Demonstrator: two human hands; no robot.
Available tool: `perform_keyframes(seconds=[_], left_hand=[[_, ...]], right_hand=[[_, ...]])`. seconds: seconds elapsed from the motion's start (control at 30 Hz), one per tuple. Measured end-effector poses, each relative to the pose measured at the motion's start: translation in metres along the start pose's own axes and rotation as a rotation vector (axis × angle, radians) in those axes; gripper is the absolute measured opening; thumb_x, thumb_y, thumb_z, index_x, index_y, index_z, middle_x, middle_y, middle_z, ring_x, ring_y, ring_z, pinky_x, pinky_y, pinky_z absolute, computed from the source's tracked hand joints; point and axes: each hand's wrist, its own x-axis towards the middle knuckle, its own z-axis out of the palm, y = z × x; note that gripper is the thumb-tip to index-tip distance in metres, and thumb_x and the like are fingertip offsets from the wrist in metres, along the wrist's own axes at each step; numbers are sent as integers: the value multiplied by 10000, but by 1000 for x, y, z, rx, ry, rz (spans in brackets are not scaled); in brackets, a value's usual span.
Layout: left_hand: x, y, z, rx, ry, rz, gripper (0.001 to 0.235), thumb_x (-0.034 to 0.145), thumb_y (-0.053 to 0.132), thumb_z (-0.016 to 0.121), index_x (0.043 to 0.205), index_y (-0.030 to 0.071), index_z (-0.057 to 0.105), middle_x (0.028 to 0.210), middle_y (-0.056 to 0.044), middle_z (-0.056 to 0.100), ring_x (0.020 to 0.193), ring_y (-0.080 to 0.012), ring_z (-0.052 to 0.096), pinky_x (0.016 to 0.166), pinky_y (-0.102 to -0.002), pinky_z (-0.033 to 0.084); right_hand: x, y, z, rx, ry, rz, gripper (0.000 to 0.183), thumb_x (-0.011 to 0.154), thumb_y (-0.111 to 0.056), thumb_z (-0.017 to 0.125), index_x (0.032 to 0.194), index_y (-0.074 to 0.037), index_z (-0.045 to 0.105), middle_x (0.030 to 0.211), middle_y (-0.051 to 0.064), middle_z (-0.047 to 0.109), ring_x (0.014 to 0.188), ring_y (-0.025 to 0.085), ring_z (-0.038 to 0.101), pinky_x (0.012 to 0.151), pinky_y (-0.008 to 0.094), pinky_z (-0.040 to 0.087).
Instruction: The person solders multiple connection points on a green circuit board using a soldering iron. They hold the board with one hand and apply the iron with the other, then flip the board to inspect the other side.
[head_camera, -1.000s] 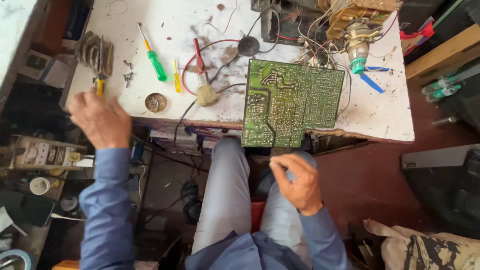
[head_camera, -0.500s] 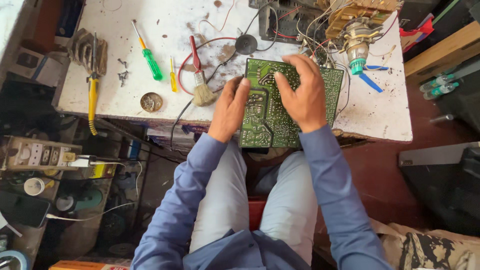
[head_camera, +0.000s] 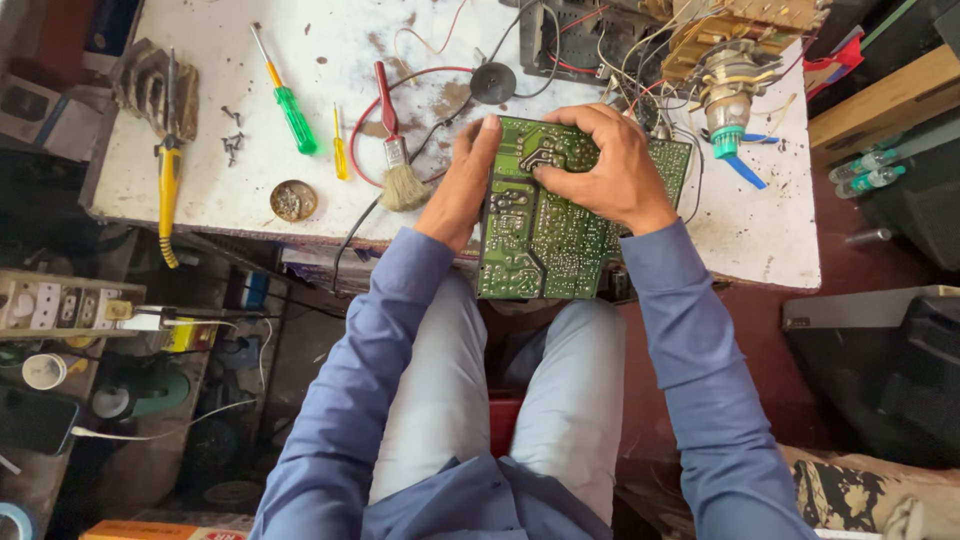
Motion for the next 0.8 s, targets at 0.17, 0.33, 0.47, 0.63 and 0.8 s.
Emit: perform_keyframes(seconds=[0.17, 0.33, 0.47, 0.63, 0.8], left_hand=[[8, 7, -2, -59, -103, -138, 760, 903, 708, 520, 1336, 95, 640, 1078, -85, 744, 863, -151, 698, 702, -312, 553], [9, 9, -2, -167, -48, -230, 654, 869, 647, 649, 1302, 157, 673, 923, -112, 737, 694, -164, 684, 560, -304, 535], [10, 11, -3, -355, -85, -244, 566, 855, 525, 719, 1231, 109, 644, 982, -118, 761, 773, -215, 746, 677, -358, 629], [9, 11, -2, -443, -109, -242, 522, 877, 474, 747, 1186, 66, 648, 985, -129, 755, 787, -235, 744, 699, -380, 631], [7, 12, -1, -433, -128, -256, 549, 861, 499, 739, 1189, 65, 665, 998, -143, 763, 806, -244, 754, 724, -397, 641]], right_hand=[[-2, 5, 7, -52, 39, -33, 531, 737, -287, 890, 1181, -62, 706, 1178, 117, 712, 1101, 308, 679, 1008, 423, 481], [-3, 11, 7, -37, 10, -12, 558, 748, -305, 897, 1213, -71, 696, 1207, 103, 708, 1123, 294, 669, 1029, 424, 463], [-3, 12, 7, -23, 7, -28, 575, 748, -318, 908, 1220, -72, 692, 1219, 99, 705, 1137, 293, 664, 1038, 424, 456], [-4, 11, 7, -28, 2, -15, 570, 738, -318, 907, 1208, -78, 692, 1209, 98, 702, 1132, 294, 661, 1035, 426, 449], [-3, 9, 9, -46, 12, -4, 574, 728, -316, 897, 1214, -90, 691, 1201, 92, 692, 1132, 294, 644, 1053, 436, 431]])
